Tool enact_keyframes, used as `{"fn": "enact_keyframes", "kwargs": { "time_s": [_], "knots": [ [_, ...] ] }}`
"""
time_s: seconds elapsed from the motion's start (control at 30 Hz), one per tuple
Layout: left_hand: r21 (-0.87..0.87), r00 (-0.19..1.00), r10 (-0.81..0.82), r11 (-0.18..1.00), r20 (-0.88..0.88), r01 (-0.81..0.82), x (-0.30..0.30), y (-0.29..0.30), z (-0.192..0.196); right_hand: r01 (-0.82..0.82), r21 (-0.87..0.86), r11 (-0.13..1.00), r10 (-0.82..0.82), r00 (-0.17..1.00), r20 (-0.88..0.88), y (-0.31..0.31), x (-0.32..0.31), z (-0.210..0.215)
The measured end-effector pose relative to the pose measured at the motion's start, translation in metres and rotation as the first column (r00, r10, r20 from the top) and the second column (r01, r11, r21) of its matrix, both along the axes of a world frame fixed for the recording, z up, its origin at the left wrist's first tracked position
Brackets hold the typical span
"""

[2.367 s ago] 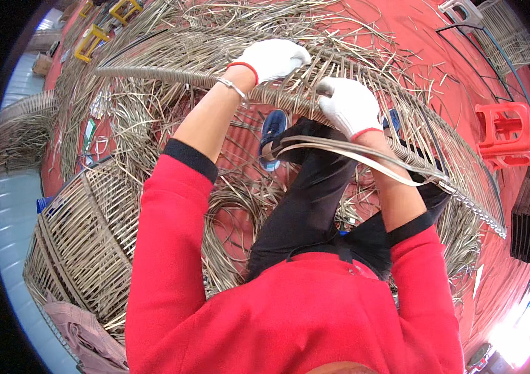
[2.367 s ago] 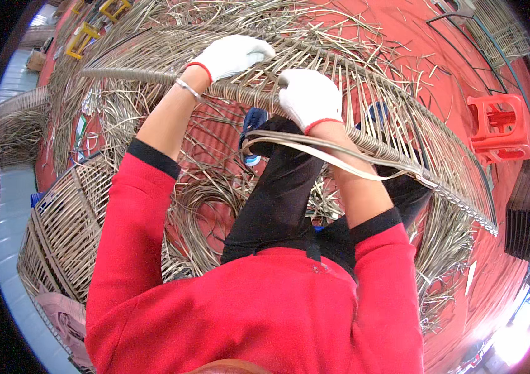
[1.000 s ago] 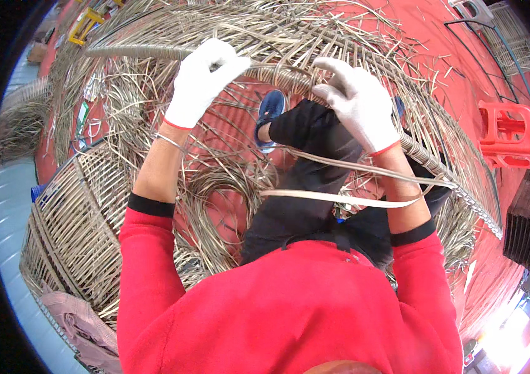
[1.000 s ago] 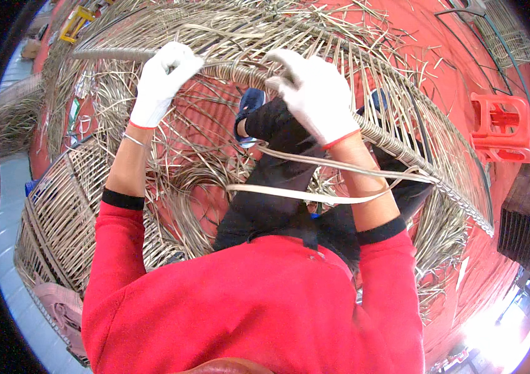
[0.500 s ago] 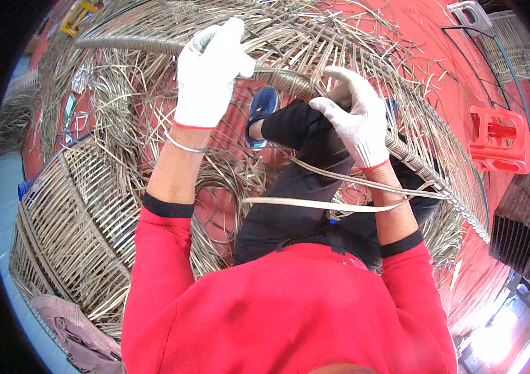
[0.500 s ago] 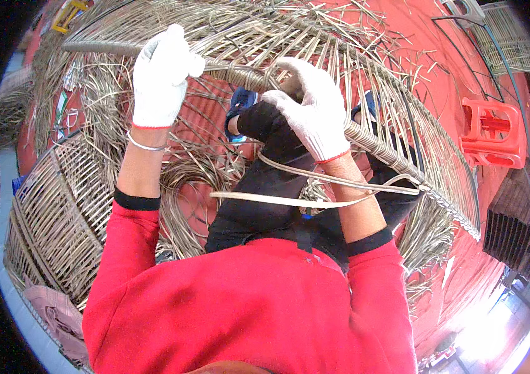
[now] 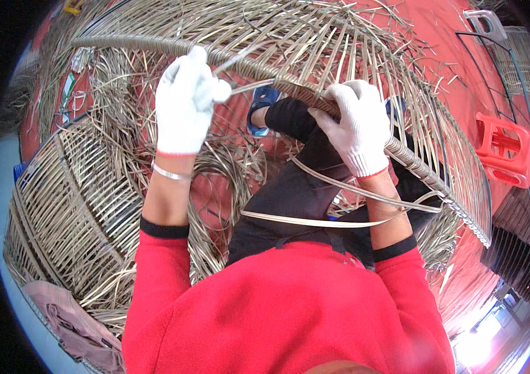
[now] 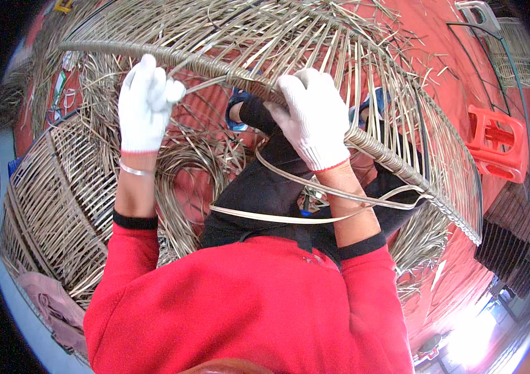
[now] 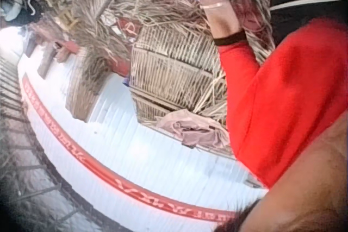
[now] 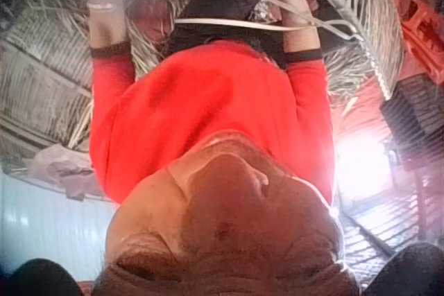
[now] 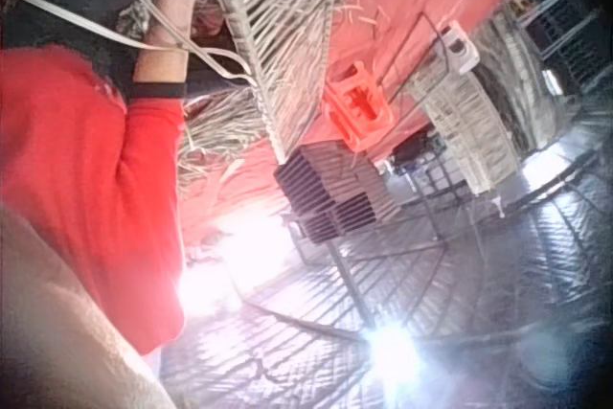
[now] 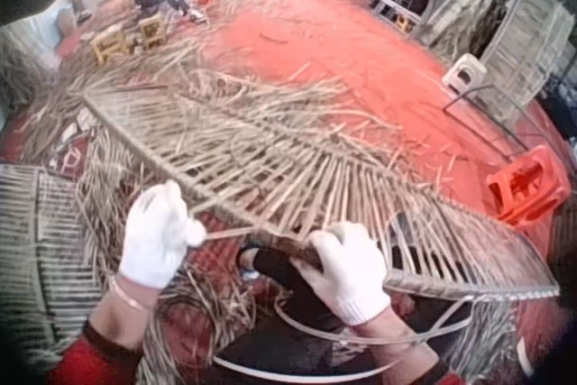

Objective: The person sits on the floor and weaves thin plant fibers around a metal basket frame. They repeatedly thread the fibers through the frame, pull them tight, and adjust the weave pattern with gloved hands.

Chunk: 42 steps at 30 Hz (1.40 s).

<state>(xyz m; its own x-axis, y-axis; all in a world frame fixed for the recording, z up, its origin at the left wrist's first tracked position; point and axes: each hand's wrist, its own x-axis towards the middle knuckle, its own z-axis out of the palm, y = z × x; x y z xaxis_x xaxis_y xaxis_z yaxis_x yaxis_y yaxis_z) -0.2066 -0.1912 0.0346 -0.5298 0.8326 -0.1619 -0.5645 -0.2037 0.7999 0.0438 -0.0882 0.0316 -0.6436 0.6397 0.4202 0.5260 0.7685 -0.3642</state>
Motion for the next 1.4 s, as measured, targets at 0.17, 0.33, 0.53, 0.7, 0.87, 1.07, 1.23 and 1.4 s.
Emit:
{"fn": "enact_keyframes", "kwargs": {
  "time_s": [0.17, 0.33, 0.53, 0.7, 0.87, 1.07, 1.23, 1.4],
  "knots": [
    [0.012, 0.992, -0.008, 1.0, 0.128, 0.006, -0.013, -0.004, -0.016, -0.029, 0.017, 0.999, 0.028, 0.999, 0.03, -0.001, -0.001, -0.001],
    [-0.004, 0.999, 0.031, 0.999, -0.036, -0.031, -0.01, -0.013, -0.027, -0.033, 0.031, 0.999, 0.033, 0.999, -0.004, -0.002, 0.003, -0.005],
    [-0.048, 0.982, 0.136, 0.989, -0.128, -0.143, -0.017, 0.017, -0.048, -0.074, 0.158, 0.985, 0.075, 0.997, -0.002, -0.003, 0.001, -0.007],
    [0.106, 0.973, 0.145, 0.986, -0.18, -0.128, -0.023, 0.021, -0.028, -0.075, 0.222, 0.972, 0.105, 0.986, -0.129, -0.007, 0.01, 0.0],
    [0.114, 0.968, 0.194, 0.978, -0.161, -0.177, -0.025, 0.045, -0.021, 0.028, 0.254, 0.967, 0.027, 0.977, -0.212, -0.011, 0.025, -0.002],
    [0.118, 0.972, 0.172, 0.981, -0.157, -0.155, -0.037, 0.053, -0.028, 0.113, 0.296, 0.949, -0.044, 0.972, -0.231, -0.01, 0.022, -0.018],
    [0.161, 0.995, 0.082, 0.984, -0.065, -0.07, -0.042, 0.051, -0.032, 0.132, 0.301, 0.944, -0.088, 0.984, -0.157, -0.013, 0.026, -0.018],
    [0.12, 0.983, 0.136, 0.985, -0.123, -0.121, -0.044, 0.055, -0.029, 0.126, 0.239, 0.963, -0.079, 0.977, -0.199, -0.008, 0.026, -0.01]
  ]
}}
